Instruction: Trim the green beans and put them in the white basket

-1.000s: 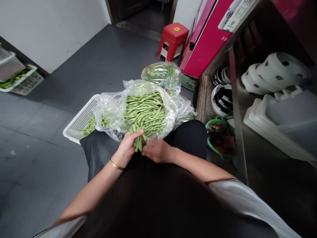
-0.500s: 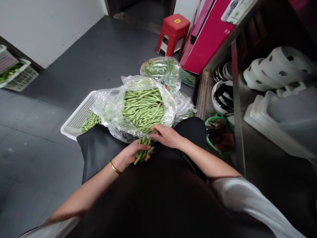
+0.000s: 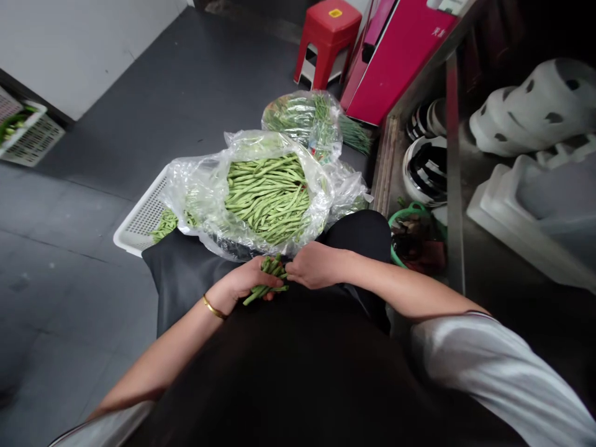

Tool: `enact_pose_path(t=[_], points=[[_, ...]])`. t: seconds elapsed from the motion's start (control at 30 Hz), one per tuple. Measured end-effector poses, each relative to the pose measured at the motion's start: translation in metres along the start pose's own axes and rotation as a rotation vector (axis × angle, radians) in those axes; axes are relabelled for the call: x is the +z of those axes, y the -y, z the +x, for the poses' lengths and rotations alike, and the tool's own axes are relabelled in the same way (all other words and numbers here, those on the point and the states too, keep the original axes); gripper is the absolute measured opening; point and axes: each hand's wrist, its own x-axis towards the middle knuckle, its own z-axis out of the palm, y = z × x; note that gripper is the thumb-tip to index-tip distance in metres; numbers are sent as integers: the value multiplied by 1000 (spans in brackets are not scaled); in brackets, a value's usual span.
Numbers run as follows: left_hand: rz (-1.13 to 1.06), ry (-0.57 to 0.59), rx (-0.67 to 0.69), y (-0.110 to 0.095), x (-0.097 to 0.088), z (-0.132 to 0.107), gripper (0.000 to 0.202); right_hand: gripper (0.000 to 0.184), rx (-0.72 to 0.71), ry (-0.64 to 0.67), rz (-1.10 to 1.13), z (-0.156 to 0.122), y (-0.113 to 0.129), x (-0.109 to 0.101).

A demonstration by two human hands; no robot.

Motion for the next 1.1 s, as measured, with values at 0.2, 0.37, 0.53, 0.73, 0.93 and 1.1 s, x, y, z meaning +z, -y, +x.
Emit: enact_pose_path(t=[0.2,0.37,0.53,0.73,0.93,1.1], points=[[-140,-207,323,-16,11,-11,31,51,178,-771,1121,22,-3,14],[-298,-259,523,-29,-4,-31,26,48,88,-170,943,-5,-21,22],[-262,-247,631,-34,-25,-45,21,25,390,25,240,2,-38,49],[-240,-231,597,-28,-20,-43,23,28,494,-177,476,41,-51,56],[-172,-383,803,-51,-31,-79,23,22,458,-607,850,22,-56,21],[-143,-983,761,-96,-107,-112,15,22,382,-697,371,-1,-56,-10]])
